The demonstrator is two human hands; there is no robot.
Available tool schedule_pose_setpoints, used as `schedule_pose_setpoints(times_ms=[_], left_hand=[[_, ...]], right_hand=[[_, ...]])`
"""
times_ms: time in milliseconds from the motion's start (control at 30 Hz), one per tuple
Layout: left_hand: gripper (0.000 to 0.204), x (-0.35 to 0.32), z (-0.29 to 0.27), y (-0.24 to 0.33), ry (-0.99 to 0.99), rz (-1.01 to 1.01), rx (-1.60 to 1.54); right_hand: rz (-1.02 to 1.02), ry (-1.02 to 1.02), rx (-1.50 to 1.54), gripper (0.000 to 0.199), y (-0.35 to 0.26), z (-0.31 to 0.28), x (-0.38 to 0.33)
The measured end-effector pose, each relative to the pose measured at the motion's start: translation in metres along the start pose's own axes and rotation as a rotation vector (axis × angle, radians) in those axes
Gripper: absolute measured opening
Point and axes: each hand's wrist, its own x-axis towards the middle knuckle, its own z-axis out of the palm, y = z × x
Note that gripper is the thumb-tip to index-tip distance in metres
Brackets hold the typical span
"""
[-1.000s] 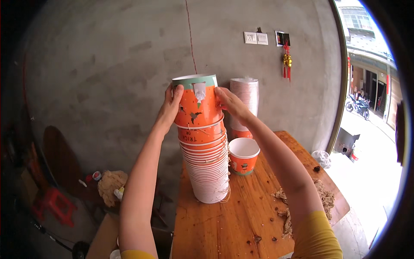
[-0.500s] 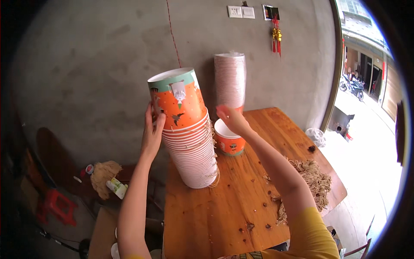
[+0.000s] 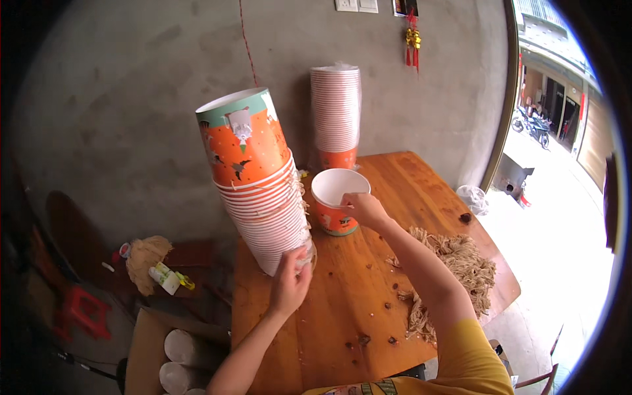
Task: Manually sorting and packaging shredded ginger into paper cups.
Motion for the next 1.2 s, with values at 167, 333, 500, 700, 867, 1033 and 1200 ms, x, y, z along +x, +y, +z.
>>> schedule_pose_setpoints(times_ms=[167,333,500,700,867,1033,1200], left_hand=[[0.104,0.035,0.082,-0.015,0.001,0.053,0.169],[0.117,0.052,0.127,-0.019,0.093,-0.031,0.080],[0.112,0.051,0.151,-0.015,0.150,-0.071,0.147],[0.105,0.056,0.161,-0.014,0.166,-0.050,0.153],[0.102,0.060,0.163,-0.016,0.214,-0.018,0.197],[0.090,0.070,0.157,0.001,0.197,-0.031,-0.035],[0.076,0.073,0.155,-0.002,0.233,0.003,-0.049]], right_hand=[[-0.073,-0.024,0.163,0.021,-0.008,-0.022,-0.047],[-0.074,-0.019,0.287,0.022,-0.008,-0.021,-0.083],[-0.134,0.198,0.292,0.020,0.002,-0.025,-0.096],[-0.142,0.301,0.265,0.015,0.008,-0.027,-0.095],[-0.171,0.355,0.266,0.014,0.004,-0.028,-0.089],[-0.183,0.413,0.177,0.011,0.002,-0.025,-0.087],[-0.189,0.412,0.131,0.010,-0.001,-0.022,-0.080]])
